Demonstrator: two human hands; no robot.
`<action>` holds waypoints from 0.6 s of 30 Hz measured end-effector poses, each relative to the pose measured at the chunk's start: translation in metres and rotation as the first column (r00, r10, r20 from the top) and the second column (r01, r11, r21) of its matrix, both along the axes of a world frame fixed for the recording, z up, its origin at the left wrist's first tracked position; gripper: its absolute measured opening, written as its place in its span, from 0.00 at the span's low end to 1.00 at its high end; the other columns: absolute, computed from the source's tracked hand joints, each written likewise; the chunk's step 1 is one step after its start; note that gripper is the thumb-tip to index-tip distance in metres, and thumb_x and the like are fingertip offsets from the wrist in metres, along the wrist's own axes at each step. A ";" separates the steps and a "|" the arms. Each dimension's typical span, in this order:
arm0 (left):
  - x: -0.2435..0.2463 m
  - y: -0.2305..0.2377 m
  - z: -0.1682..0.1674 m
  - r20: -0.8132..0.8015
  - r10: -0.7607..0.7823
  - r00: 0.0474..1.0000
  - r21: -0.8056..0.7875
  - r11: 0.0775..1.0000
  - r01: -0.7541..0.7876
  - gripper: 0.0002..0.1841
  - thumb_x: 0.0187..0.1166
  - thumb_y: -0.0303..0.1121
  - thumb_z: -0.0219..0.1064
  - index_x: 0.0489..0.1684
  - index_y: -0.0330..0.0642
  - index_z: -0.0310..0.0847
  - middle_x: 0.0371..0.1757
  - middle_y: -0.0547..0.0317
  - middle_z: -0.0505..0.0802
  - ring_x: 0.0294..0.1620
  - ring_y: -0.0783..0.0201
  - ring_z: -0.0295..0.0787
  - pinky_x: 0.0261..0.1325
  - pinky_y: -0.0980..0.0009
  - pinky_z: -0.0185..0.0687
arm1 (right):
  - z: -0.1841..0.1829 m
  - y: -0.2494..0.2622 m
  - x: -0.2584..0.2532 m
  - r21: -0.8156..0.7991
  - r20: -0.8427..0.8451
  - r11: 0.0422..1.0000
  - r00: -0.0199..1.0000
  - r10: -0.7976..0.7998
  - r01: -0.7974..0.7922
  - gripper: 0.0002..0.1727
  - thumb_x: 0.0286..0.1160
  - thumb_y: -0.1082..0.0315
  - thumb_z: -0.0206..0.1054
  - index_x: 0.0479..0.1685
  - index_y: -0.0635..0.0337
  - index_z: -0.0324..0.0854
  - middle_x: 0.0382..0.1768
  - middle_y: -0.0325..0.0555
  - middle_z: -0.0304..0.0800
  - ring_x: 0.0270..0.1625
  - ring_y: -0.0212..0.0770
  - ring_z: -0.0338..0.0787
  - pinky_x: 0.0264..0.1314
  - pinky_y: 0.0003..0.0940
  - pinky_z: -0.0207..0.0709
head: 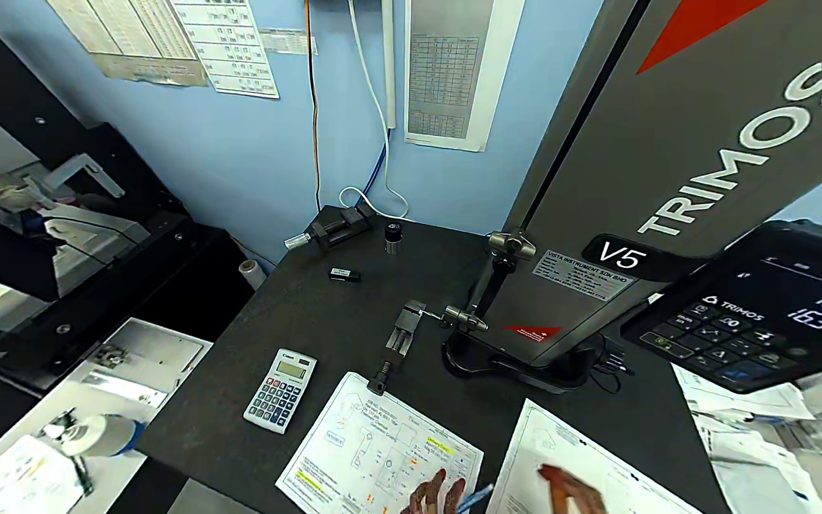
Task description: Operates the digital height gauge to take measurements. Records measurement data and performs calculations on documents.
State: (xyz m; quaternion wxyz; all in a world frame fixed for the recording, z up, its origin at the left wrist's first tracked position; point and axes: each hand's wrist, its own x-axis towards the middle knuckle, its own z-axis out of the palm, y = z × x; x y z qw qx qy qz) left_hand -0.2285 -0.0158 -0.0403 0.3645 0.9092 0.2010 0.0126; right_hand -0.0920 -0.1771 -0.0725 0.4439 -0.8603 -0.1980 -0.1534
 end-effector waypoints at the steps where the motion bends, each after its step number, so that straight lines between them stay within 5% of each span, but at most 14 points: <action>1: 0.005 -0.002 0.001 0.029 0.013 0.999 0.015 1.000 -0.013 0.28 0.84 0.46 0.63 0.81 0.46 0.76 0.82 0.35 0.76 0.79 0.27 0.72 0.73 0.31 0.69 | 0.007 -0.009 0.024 0.012 0.041 0.999 0.998 -0.038 0.037 0.14 0.81 0.73 0.58 0.44 0.75 0.88 0.49 0.62 0.93 0.59 0.51 0.91 0.71 0.45 0.80; 4: 0.031 0.027 0.012 0.094 0.113 0.989 0.126 0.984 -0.125 0.30 0.80 0.49 0.67 0.80 0.46 0.77 0.84 0.34 0.75 0.83 0.30 0.69 0.79 0.33 0.65 | 0.035 -0.032 0.101 0.045 0.030 0.987 0.987 -0.156 0.155 0.21 0.86 0.65 0.56 0.66 0.76 0.78 0.64 0.71 0.84 0.66 0.59 0.86 0.67 0.49 0.81; 7: 0.078 0.085 0.015 0.249 0.239 0.939 0.312 0.898 -0.312 0.29 0.79 0.48 0.65 0.77 0.42 0.79 0.80 0.35 0.78 0.79 0.31 0.74 0.73 0.33 0.71 | 0.060 -0.039 0.174 0.085 -0.088 0.966 0.967 -0.239 0.246 0.35 0.87 0.56 0.57 0.83 0.75 0.61 0.79 0.80 0.65 0.75 0.72 0.76 0.72 0.60 0.75; 9: 0.111 0.118 0.008 0.267 0.284 0.921 0.370 0.852 -0.370 0.32 0.80 0.48 0.65 0.79 0.37 0.76 0.78 0.32 0.80 0.79 0.31 0.75 0.73 0.33 0.71 | 0.067 -0.039 0.208 0.105 -0.187 0.971 0.963 -0.192 0.214 0.34 0.88 0.54 0.57 0.83 0.73 0.62 0.79 0.76 0.68 0.79 0.67 0.74 0.78 0.60 0.70; 11: 0.139 0.141 0.005 0.114 0.323 0.940 0.334 0.878 -0.342 0.38 0.81 0.51 0.64 0.85 0.33 0.66 0.82 0.29 0.74 0.84 0.30 0.67 0.81 0.34 0.62 | 0.068 -0.037 0.234 0.100 -0.295 0.988 0.952 -0.079 0.113 0.28 0.89 0.55 0.56 0.77 0.68 0.72 0.70 0.68 0.81 0.71 0.60 0.83 0.72 0.59 0.75; 14: 0.170 0.160 0.012 -0.128 0.340 0.932 0.283 0.913 -0.295 0.43 0.84 0.53 0.62 0.92 0.33 0.52 0.84 0.31 0.72 0.86 0.35 0.66 0.84 0.41 0.61 | 0.063 -0.027 0.252 0.140 -0.371 0.990 0.926 0.067 -0.015 0.23 0.89 0.58 0.57 0.72 0.64 0.79 0.66 0.59 0.86 0.65 0.50 0.87 0.62 0.53 0.81; 18: 0.182 0.173 0.011 -0.165 0.356 0.920 0.306 0.905 -0.295 0.37 0.86 0.50 0.60 0.90 0.36 0.58 0.81 0.36 0.78 0.80 0.40 0.77 0.76 0.44 0.73 | 0.062 -0.014 0.245 0.217 -0.482 0.976 0.871 0.097 0.011 0.23 0.91 0.56 0.56 0.71 0.63 0.78 0.60 0.58 0.87 0.51 0.49 0.92 0.46 0.49 0.87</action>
